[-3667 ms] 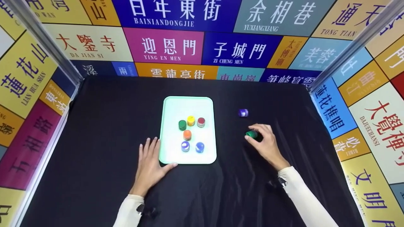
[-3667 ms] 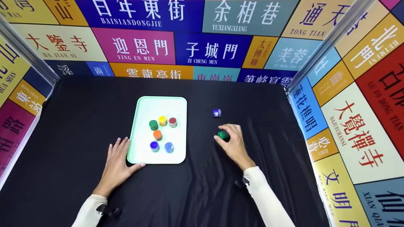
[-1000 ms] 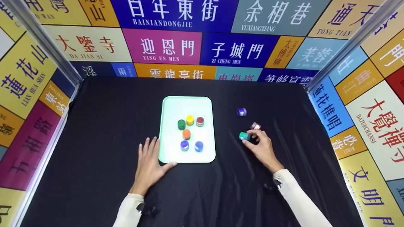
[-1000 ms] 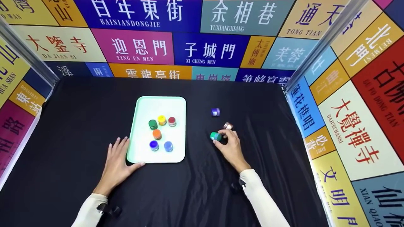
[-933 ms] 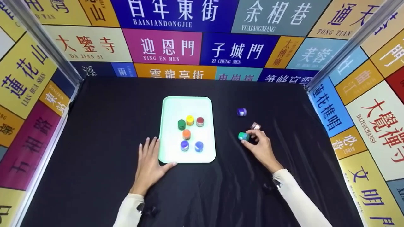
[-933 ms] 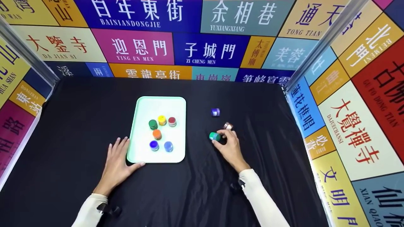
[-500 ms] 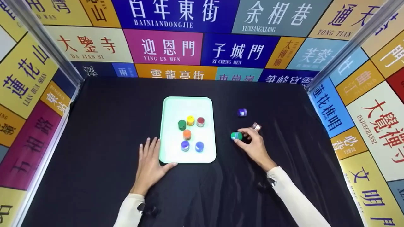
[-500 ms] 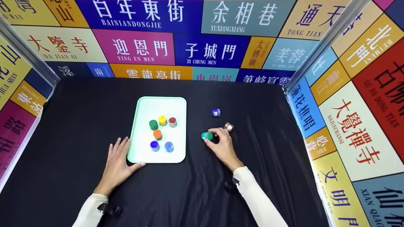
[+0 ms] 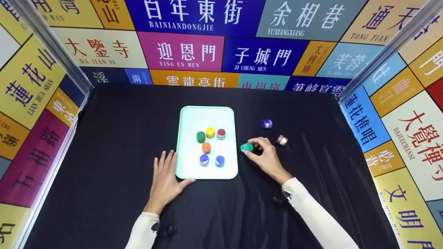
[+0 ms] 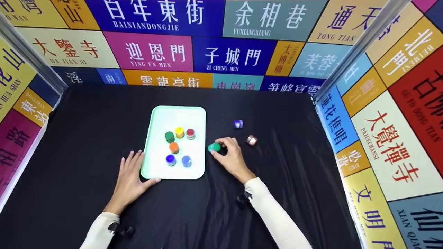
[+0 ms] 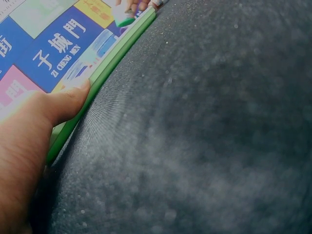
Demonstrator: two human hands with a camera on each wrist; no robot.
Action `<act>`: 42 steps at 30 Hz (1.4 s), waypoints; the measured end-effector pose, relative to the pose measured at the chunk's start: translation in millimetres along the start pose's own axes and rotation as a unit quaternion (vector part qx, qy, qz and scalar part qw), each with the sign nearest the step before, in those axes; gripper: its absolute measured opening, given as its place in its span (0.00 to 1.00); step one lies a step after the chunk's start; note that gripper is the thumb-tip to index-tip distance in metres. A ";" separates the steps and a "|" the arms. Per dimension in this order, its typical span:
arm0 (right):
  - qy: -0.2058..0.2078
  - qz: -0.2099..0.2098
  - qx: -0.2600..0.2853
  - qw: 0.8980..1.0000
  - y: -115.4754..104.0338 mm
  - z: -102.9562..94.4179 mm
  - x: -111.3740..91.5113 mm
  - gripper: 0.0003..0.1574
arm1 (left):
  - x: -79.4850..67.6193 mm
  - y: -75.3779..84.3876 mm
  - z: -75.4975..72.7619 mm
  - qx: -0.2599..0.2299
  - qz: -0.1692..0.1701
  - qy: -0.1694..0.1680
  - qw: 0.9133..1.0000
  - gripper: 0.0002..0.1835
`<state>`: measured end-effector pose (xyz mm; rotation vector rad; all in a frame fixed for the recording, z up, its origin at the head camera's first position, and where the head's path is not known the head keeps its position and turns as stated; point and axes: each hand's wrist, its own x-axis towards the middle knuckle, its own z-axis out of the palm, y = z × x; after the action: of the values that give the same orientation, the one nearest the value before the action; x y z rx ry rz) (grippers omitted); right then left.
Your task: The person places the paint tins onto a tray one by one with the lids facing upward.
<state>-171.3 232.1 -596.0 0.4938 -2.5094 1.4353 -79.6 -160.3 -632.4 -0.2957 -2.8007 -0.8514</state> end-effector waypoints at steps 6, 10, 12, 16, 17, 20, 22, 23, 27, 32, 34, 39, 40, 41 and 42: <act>-0.018 -0.008 0.006 1.000 -7.3 15.9 7.5 0.25 | -0.1 0.2 -0.2 -0.001 -0.002 -0.005 1.000 0.65; -0.028 -0.014 0.003 1.000 -12.2 25.5 13.4 0.24 | 0.7 0.1 -0.6 0.001 -0.003 -0.007 1.000 0.65; -0.031 -0.017 0.002 0.999 -14.3 30.3 16.4 0.24 | 1.3 0.0 -0.7 0.002 -0.002 -0.006 1.000 0.65; -0.037 -0.021 0.005 0.999 -18.3 39.5 21.7 0.23 | 2.1 0.0 -0.7 0.003 0.001 0.000 1.000 0.65; -0.039 -0.022 0.006 0.999 -18.9 41.9 22.7 0.23 | 2.2 0.1 -0.7 0.004 0.002 0.000 1.000 0.65; -0.046 -0.024 0.008 0.999 -20.4 48.3 25.0 0.23 | 2.2 0.4 -0.5 0.003 0.002 0.000 1.000 0.65; -0.051 -0.024 0.006 0.998 -20.8 52.4 26.2 0.23 | 2.2 0.6 -0.2 0.002 0.003 0.000 1.000 0.65; -0.054 -0.024 0.005 0.998 -21.0 54.4 26.7 0.23 | 2.2 0.7 0.0 0.000 0.003 0.000 1.000 0.65; -0.062 -0.023 -0.001 0.998 -21.7 61.1 28.8 0.23 | 2.3 0.9 0.4 -0.004 0.004 0.001 1.000 0.65; -0.063 -0.029 -0.005 0.998 -22.1 67.7 31.7 0.24 | 2.4 0.6 0.6 -0.004 0.002 0.000 1.000 0.65; -0.062 -0.032 -0.007 0.998 -22.7 69.9 32.5 0.24 | 2.2 0.3 0.5 -0.003 0.002 -0.001 1.000 0.65; -0.067 -0.032 -0.001 0.997 -26.3 74.9 34.3 0.25 | 0.9 -0.9 0.3 0.001 -0.002 -0.003 1.000 0.65; -0.068 -0.029 -0.001 0.997 -26.9 75.9 34.6 0.25 | 0.6 -1.1 0.2 0.002 -0.003 -0.003 1.000 0.65; -0.070 -0.027 -0.001 0.997 -27.3 76.8 34.9 0.25 | 0.3 -1.3 0.2 0.003 -0.004 -0.003 1.000 0.65; -0.071 -0.024 -0.002 0.997 -27.5 78.0 35.3 0.25 | -0.1 -1.5 0.2 0.004 -0.004 -0.003 1.000 0.65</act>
<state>-194.3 145.4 -601.5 0.6717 -2.5885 1.4257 -80.0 -161.5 -633.4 -0.2859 -2.8128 -0.8438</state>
